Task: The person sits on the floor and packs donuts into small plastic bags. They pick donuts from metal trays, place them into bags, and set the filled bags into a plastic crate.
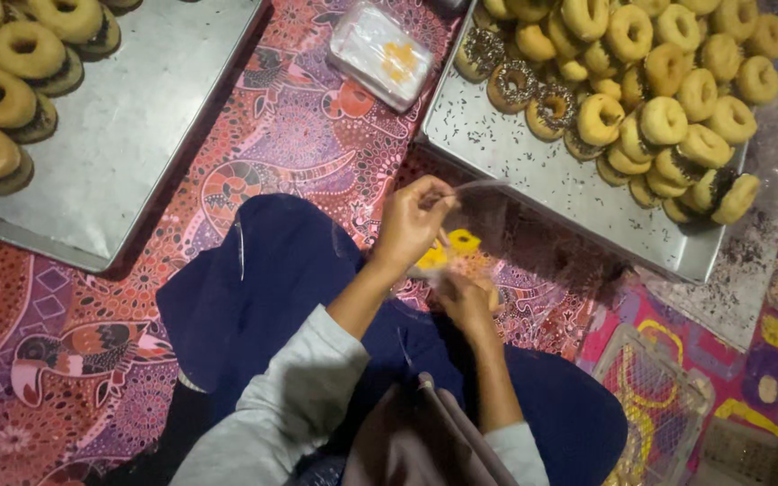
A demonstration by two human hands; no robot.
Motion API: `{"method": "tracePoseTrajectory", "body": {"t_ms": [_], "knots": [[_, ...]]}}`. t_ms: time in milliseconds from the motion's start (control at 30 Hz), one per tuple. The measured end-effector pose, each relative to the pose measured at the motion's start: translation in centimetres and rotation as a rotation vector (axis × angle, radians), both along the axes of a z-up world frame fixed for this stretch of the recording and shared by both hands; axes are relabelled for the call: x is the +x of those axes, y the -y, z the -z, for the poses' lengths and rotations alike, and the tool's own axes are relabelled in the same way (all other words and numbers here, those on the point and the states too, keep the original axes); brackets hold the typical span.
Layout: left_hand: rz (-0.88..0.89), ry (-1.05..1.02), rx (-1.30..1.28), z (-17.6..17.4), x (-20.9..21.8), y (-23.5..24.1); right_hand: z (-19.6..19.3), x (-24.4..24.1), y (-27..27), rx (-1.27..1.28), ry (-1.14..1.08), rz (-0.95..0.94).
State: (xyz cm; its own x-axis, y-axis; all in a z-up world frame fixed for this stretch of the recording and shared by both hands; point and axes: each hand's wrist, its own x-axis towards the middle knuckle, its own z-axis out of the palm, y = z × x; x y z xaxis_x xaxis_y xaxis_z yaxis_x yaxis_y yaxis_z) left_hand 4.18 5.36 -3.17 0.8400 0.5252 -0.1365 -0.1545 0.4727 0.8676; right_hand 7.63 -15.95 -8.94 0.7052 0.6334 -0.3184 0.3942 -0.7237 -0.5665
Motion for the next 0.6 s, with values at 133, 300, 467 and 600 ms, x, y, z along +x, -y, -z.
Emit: {"method": "tracePoseTrajectory", "body": {"t_ms": [133,300,467,600], "knots": [[-0.044,0.002,0.41,-0.8,-0.5,0.1,-6.1,0.3,-1.3,0.371,0.363,0.177],[0.022,0.034,0.765,-2.5,-1.3,0.3,-13.6,2.2,-5.6,0.383,0.477,0.039],[-0.071,-0.024,0.67,-3.2,-1.1,-1.1,-14.7,3.7,-7.3,0.574,-0.047,0.015],[-0.081,-0.139,0.476,-4.3,-0.7,-0.9,-13.6,3.9,-6.7,0.515,0.061,0.234]]}}
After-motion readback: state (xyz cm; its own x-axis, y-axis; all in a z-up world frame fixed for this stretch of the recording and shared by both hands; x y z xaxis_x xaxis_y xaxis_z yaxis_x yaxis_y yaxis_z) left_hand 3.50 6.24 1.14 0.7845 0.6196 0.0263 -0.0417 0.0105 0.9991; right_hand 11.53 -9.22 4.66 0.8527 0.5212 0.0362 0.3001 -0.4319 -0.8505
